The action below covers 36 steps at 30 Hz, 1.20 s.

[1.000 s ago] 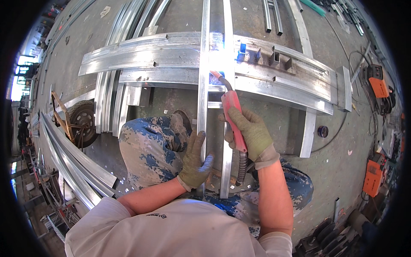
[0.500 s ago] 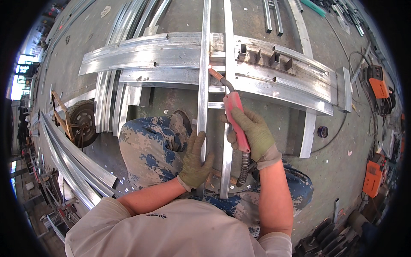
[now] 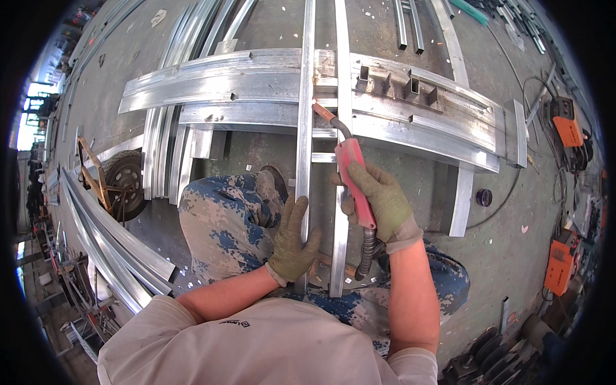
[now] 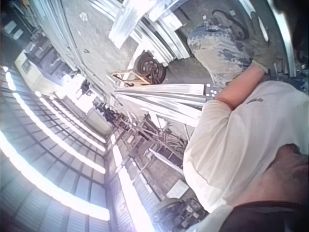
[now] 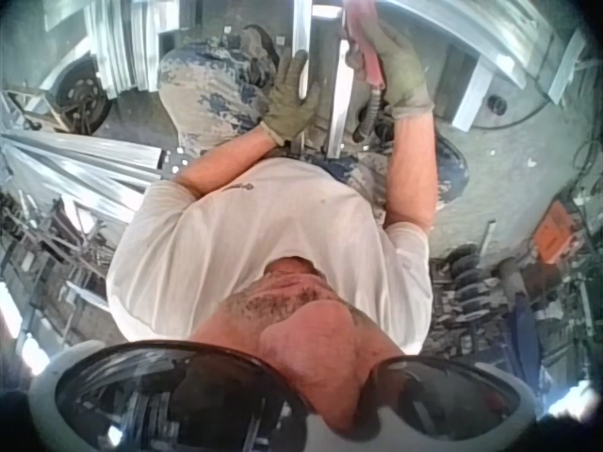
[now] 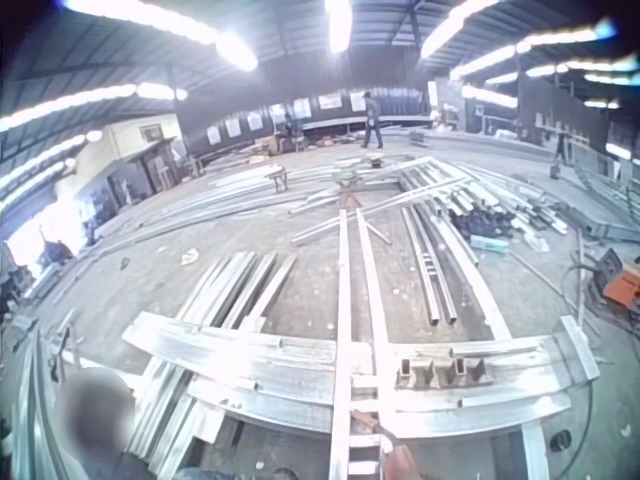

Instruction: The person welds metal bars together using a handheld welding torch, creating sparks as they join the pieces. They reposition the bars and continue welding at multiple joints to assemble a metal frame structure.

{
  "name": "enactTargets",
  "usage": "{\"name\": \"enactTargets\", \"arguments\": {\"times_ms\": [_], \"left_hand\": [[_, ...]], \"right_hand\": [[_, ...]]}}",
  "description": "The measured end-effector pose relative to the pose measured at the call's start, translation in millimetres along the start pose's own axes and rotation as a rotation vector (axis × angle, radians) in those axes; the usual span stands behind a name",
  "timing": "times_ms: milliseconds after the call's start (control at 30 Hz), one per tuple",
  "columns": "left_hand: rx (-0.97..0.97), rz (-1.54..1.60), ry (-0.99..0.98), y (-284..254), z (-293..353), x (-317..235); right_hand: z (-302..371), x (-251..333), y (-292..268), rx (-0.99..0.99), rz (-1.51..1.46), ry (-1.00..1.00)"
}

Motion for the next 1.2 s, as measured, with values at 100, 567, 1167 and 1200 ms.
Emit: {"name": "enactTargets", "arguments": {"times_ms": [100,567,1167,1200], "left_hand": [[0.021,0.018,0.012,-2,0,-1],[-0.015,-0.016,0.003,-1,0,0],[-0.017,-0.008,0.012,-2,-1,1],[-0.019,-0.007,0.016,-2,-1,0]], "right_hand": [[1,0,-1,-0.013,0.012,-0.006],[-2,2,-9,-0.022,-0.037,-0.031],[-3,1,-8,-0.068,-0.081,-0.028],[-3,1,-8,-0.053,-0.083,-0.03]]}}
Point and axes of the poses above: each hand's wrist, its own z-axis away from the middle knuckle, its own y-axis out of the palm, x = y × z, the point moved 9 cm from there along -z, towards the middle knuckle, and after that the axes turned 14 degrees about -y, right-handed, at the moved point
